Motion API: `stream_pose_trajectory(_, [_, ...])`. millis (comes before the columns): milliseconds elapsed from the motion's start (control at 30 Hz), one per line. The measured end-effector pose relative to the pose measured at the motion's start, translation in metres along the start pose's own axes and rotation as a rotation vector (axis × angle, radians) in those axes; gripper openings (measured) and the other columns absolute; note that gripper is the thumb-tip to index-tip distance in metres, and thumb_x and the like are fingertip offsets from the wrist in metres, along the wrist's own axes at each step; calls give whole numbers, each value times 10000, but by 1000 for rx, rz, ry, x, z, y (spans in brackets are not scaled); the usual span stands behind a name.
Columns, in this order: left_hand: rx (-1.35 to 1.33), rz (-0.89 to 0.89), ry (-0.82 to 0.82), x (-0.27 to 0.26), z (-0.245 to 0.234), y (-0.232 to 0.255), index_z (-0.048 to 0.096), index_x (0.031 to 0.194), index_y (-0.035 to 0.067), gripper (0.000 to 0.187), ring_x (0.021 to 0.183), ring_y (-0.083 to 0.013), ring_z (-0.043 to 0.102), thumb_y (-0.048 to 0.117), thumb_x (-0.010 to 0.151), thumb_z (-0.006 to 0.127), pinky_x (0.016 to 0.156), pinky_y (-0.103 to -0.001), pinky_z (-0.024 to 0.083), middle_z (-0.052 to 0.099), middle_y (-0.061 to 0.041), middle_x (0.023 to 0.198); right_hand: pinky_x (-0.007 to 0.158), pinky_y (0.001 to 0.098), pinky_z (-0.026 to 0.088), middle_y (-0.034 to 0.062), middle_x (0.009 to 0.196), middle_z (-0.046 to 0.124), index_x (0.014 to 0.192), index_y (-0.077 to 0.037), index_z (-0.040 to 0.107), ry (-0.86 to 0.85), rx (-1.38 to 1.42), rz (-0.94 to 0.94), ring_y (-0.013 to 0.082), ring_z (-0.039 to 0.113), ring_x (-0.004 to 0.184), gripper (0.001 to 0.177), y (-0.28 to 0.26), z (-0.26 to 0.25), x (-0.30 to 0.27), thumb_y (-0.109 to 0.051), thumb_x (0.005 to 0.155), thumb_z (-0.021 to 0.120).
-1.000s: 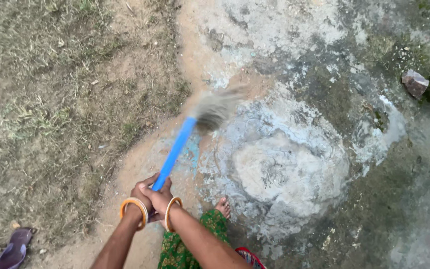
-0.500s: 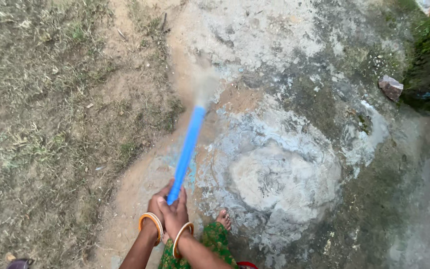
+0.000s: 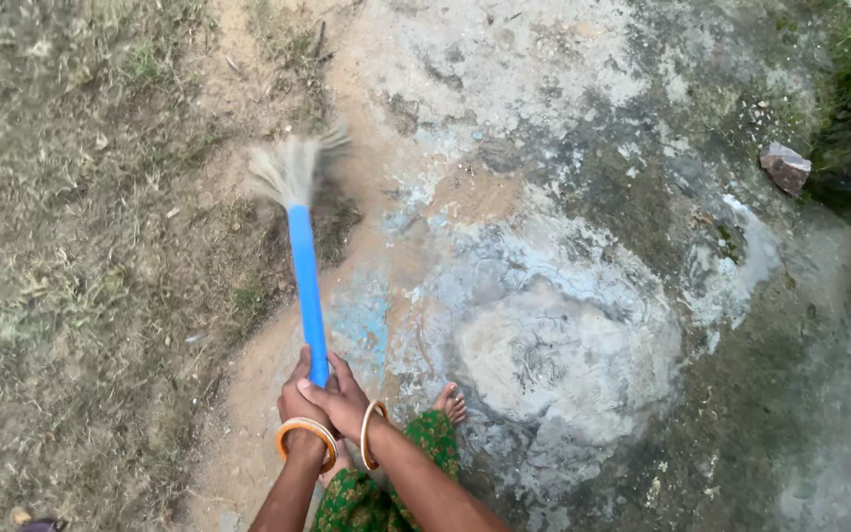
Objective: The person sweeps an outdoor concrete or dirt floor using a long-handled broom, moving dirt and debris across the surface.
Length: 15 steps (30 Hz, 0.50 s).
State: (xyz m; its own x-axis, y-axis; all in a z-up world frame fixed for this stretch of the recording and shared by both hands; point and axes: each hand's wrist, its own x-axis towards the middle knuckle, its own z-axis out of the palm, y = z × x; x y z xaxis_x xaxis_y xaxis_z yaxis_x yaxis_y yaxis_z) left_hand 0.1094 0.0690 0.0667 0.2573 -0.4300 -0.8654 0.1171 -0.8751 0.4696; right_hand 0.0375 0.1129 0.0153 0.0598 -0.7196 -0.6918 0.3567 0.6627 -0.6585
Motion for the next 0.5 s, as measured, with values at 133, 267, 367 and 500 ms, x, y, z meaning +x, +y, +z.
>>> stream_pose_trajectory(133, [102,258,-62,-35,12,19,639,1364,157,498,728,-155,561,451,978,525,673,-380,487,677,-62,832,1047,359,513,160,1463,534,1591,-154,243,76,133,-13,251,574,1308,876,-32,2,-33,-349,888,729])
stream_pose_trajectory(267, [407,173,-150,-39,33,30,714,1372,153,508,764,-224,603,474,1058,475,731,-425,500,719,-203,832,1006,369,553,119,1398,569,1573,-178,289,179,195,45,226,618,1243,786,-55,-14,-38,-324,922,704])
stream_pose_trajectory(367, [698,410,-202,-36,57,20,537,1479,267,536,889,-290,739,321,946,520,808,-428,550,744,-195,1013,927,365,567,106,1297,654,1533,-178,393,250,268,63,210,659,1140,669,-65,-39,-28,-311,933,659])
stream_pose_trajectory(500, [800,395,-264,-19,99,8,550,1451,237,497,996,-359,731,331,964,514,872,-459,543,726,-248,1073,816,373,575,122,1169,680,1458,-121,507,324,282,121,217,679,1004,511,-64,-81,-15,-245,965,562])
